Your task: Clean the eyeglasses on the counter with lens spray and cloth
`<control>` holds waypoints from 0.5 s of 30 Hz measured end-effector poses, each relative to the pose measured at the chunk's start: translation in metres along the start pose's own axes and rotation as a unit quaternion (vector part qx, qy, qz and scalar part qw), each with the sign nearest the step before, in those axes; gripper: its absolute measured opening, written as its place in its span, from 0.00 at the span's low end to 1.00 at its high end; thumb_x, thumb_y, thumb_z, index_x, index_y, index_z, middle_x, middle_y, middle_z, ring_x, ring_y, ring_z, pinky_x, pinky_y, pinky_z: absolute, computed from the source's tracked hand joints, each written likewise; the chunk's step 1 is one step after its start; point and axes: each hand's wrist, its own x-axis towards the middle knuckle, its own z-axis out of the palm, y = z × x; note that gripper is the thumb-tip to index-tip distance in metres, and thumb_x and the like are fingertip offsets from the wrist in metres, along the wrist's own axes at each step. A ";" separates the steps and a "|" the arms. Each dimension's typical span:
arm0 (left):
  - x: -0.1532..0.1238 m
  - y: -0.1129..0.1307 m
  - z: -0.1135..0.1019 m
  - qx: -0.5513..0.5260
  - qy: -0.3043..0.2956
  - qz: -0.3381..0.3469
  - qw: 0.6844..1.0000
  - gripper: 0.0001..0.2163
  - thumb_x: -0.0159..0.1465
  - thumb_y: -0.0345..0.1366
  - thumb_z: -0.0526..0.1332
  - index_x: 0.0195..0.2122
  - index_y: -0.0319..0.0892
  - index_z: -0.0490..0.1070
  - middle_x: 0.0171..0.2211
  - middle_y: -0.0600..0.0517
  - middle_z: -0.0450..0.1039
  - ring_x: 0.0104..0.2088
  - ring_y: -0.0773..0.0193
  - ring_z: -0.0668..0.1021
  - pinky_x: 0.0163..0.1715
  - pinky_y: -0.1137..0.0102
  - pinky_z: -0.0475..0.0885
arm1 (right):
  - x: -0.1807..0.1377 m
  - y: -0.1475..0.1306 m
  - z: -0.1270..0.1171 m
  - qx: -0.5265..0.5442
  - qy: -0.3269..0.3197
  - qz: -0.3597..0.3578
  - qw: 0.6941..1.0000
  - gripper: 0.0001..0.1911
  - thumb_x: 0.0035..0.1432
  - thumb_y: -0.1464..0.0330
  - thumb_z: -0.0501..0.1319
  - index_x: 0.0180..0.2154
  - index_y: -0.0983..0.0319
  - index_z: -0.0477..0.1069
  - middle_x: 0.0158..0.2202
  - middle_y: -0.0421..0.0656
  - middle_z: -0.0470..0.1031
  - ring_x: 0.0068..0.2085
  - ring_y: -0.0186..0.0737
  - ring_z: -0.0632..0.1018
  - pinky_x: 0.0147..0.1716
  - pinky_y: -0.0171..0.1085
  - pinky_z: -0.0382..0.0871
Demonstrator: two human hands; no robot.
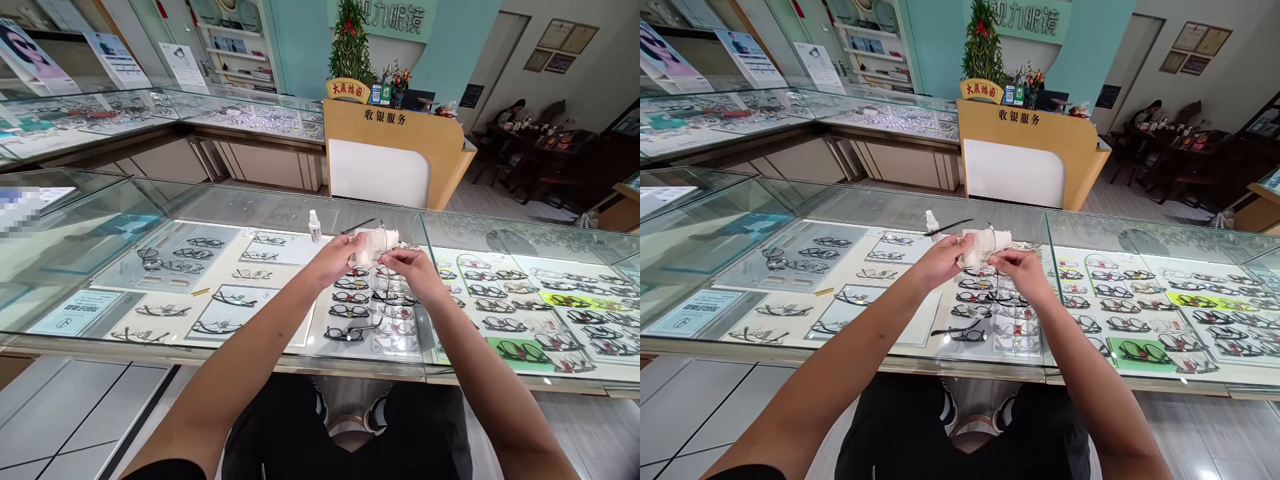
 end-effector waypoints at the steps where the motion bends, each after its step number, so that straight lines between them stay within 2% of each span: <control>1: 0.000 -0.002 0.000 0.012 0.005 -0.004 1.000 0.27 0.56 0.59 0.78 0.40 0.39 0.80 0.32 0.51 0.79 0.32 0.64 0.79 0.35 0.69 0.75 | 0.000 0.001 0.001 -0.004 -0.007 0.003 1.000 0.21 0.47 0.46 0.78 0.31 0.56 0.87 0.33 0.44 0.84 0.39 0.46 0.76 0.45 0.46 0.68; 6: -0.001 -0.008 0.005 0.050 0.020 -0.008 0.999 0.25 0.56 0.56 0.78 0.42 0.41 0.79 0.31 0.53 0.78 0.30 0.67 0.78 0.32 0.72 0.71 | 0.000 0.004 0.000 -0.005 -0.031 0.029 0.999 0.19 0.48 0.49 0.79 0.32 0.57 0.88 0.35 0.44 0.85 0.40 0.45 0.77 0.46 0.45 0.68; 12: -0.003 -0.002 0.003 0.067 -0.030 -0.005 0.997 0.24 0.54 0.49 0.80 0.43 0.39 0.78 0.32 0.52 0.78 0.29 0.67 0.76 0.30 0.72 0.67 | -0.001 -0.001 0.000 0.012 -0.032 0.054 0.998 0.18 0.46 0.50 0.79 0.29 0.57 0.86 0.33 0.42 0.84 0.39 0.44 0.76 0.47 0.45 0.67; 15: -0.007 0.002 0.003 0.110 0.002 -0.008 0.994 0.25 0.54 0.48 0.81 0.46 0.39 0.79 0.34 0.50 0.79 0.31 0.66 0.77 0.31 0.71 0.68 | -0.002 -0.005 0.001 0.010 -0.026 0.061 0.998 0.19 0.45 0.50 0.79 0.28 0.57 0.85 0.31 0.41 0.82 0.38 0.43 0.75 0.46 0.45 0.67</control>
